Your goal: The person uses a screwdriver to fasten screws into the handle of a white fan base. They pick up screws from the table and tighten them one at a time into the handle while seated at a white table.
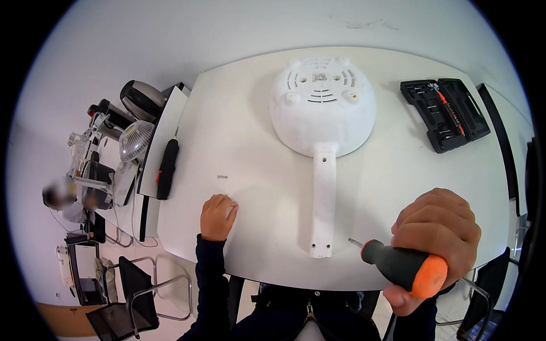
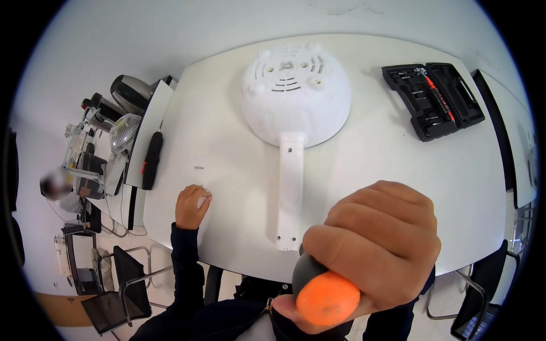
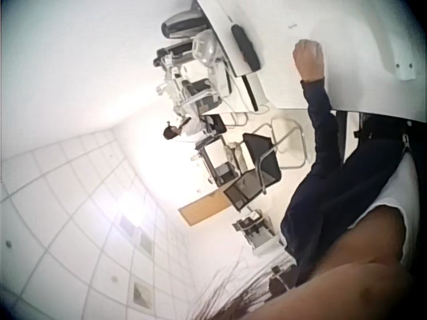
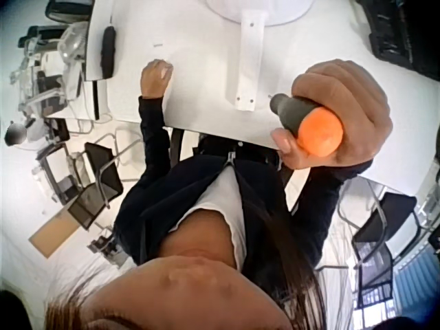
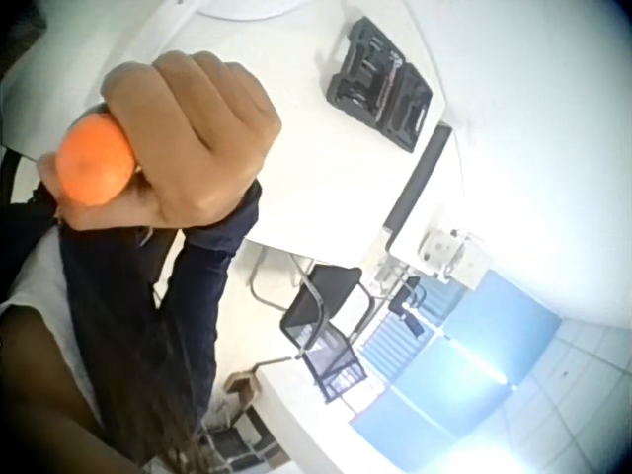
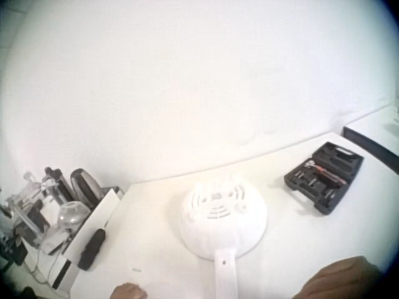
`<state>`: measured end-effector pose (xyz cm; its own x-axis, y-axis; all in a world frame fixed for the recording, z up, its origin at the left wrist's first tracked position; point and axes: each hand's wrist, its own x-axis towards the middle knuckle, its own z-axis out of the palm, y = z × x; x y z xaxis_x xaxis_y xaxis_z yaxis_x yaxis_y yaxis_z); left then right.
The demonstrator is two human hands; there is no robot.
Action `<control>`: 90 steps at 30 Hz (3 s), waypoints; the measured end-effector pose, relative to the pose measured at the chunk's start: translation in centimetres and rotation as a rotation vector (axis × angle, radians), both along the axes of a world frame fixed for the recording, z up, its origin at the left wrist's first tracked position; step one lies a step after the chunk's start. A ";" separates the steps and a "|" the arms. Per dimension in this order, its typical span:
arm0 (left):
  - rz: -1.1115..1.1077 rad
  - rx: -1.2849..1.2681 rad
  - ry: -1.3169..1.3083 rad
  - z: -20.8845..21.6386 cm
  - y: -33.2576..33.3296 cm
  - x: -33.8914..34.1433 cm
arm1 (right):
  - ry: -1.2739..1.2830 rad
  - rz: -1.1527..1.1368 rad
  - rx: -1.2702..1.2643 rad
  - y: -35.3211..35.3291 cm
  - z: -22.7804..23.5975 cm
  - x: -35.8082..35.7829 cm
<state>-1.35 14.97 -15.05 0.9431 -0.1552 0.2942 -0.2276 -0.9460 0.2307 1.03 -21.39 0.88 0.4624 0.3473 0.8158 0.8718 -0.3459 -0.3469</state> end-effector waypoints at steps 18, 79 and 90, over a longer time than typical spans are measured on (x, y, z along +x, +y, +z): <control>-0.156 -0.754 0.066 4.8 -9.4 -2.0 | 0.339 0.273 0.092 -0.9 0.1 -0.1; -0.291 -0.941 -0.226 5.9 -14.5 -6.5 | 1.045 0.920 0.433 -4.4 2.3 -1.5; -0.338 -1.077 -0.187 5.5 -14.4 -6.0 | 0.376 0.330 0.463 -2.1 -0.9 -1.6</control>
